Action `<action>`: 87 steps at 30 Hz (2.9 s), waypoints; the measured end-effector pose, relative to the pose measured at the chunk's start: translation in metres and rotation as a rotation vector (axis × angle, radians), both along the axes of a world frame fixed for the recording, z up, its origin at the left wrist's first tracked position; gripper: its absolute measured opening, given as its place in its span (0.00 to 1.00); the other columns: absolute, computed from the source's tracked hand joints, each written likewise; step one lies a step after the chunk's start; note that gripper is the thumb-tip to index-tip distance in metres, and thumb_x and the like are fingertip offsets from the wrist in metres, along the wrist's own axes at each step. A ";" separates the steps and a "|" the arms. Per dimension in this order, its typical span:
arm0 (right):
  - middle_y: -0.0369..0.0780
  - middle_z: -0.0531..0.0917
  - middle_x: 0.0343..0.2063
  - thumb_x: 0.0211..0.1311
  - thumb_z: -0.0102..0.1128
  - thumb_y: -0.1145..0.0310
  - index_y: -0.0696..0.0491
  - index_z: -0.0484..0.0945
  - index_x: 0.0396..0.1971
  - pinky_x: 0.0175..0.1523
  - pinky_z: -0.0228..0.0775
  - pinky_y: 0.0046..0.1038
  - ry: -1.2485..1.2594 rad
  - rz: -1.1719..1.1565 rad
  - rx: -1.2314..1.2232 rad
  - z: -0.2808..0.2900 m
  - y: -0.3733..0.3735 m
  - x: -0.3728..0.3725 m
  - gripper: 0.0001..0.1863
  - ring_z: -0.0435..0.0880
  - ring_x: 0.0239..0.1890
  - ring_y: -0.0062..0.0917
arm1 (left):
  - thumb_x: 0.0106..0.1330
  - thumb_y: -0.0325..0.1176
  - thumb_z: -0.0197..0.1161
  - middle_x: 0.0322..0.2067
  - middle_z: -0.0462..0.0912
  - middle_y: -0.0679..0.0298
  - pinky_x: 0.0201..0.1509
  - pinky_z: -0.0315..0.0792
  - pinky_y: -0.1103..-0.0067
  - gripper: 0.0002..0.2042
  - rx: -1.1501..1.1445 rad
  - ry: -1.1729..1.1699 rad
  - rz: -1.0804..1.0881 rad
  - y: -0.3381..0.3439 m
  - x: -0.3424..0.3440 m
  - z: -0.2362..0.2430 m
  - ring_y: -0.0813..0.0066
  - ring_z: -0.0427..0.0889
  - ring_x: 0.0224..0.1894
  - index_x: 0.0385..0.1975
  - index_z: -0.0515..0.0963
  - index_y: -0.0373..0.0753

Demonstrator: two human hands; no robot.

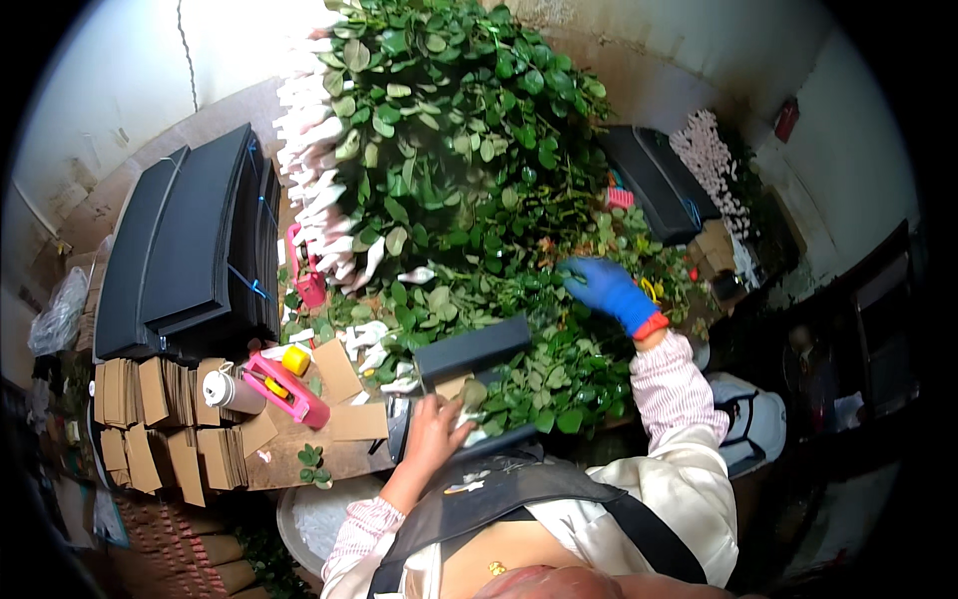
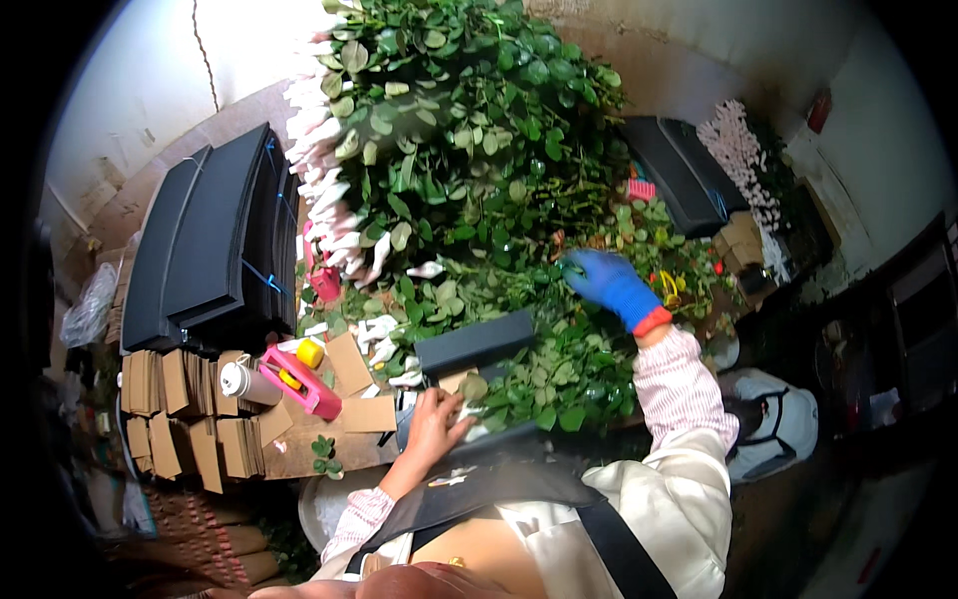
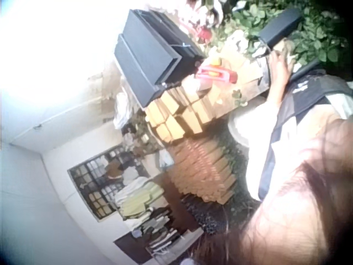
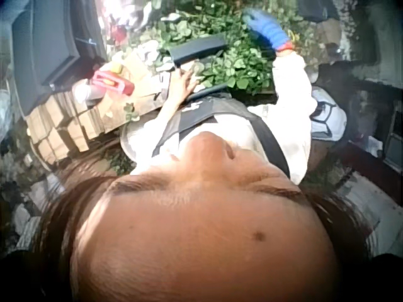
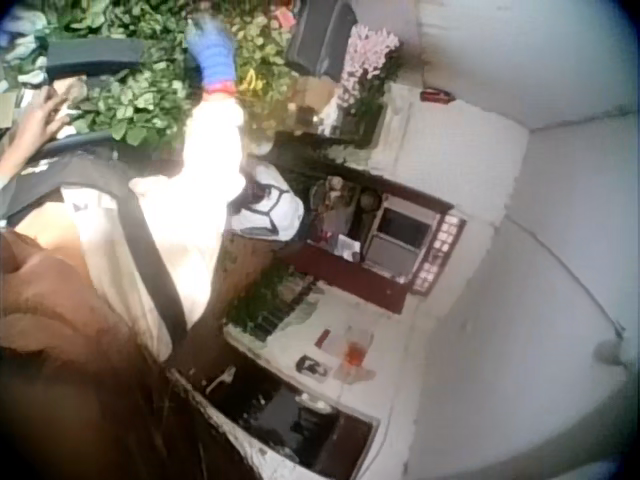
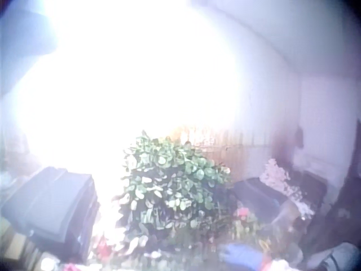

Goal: The person arranges white flowers and green leaves into a black rectangular tray. They place the flowers and leaves into the tray, then cover them with a lid. The person repeats this process with multiple trays.

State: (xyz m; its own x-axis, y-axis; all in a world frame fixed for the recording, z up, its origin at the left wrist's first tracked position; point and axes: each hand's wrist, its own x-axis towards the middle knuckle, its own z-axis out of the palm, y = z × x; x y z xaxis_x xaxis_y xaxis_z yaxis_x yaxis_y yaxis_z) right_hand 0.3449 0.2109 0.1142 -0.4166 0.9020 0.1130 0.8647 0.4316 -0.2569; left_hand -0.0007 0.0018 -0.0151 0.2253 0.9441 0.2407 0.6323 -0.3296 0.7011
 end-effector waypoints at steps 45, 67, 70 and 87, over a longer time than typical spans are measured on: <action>0.42 0.85 0.39 0.57 0.64 0.56 0.48 0.83 0.41 0.48 0.76 0.42 -0.128 -0.005 -0.187 -0.056 -0.054 0.132 0.15 0.84 0.43 0.42 | 0.56 0.27 0.74 0.56 0.81 0.58 0.54 0.78 0.74 0.37 -0.291 -0.285 0.106 0.017 0.002 -0.015 0.68 0.84 0.50 0.66 0.64 0.45; 0.47 0.80 0.55 0.62 0.57 0.51 0.44 0.73 0.62 0.59 0.72 0.41 0.081 0.057 -0.218 0.031 0.105 0.048 0.29 0.80 0.56 0.43 | 0.62 0.35 0.71 0.54 0.71 0.52 0.52 0.77 0.67 0.33 -0.430 -0.033 0.079 0.018 0.007 0.021 0.52 0.81 0.48 0.68 0.66 0.60; 0.48 0.77 0.59 0.62 0.59 0.49 0.44 0.67 0.66 0.61 0.71 0.41 0.225 -0.108 0.236 0.000 0.228 0.026 0.34 0.78 0.58 0.42 | 0.65 0.36 0.67 0.58 0.64 0.44 0.56 0.76 0.65 0.32 -0.455 0.076 -0.029 0.029 0.007 0.026 0.46 0.80 0.51 0.69 0.65 0.65; 0.48 0.85 0.42 0.62 0.60 0.60 0.45 0.78 0.51 0.52 0.76 0.42 0.055 -0.196 -0.303 0.006 0.042 0.074 0.17 0.84 0.46 0.46 | 0.67 0.42 0.64 0.51 0.70 0.46 0.49 0.78 0.61 0.22 -0.357 0.005 0.151 0.023 0.019 0.015 0.44 0.82 0.45 0.61 0.72 0.54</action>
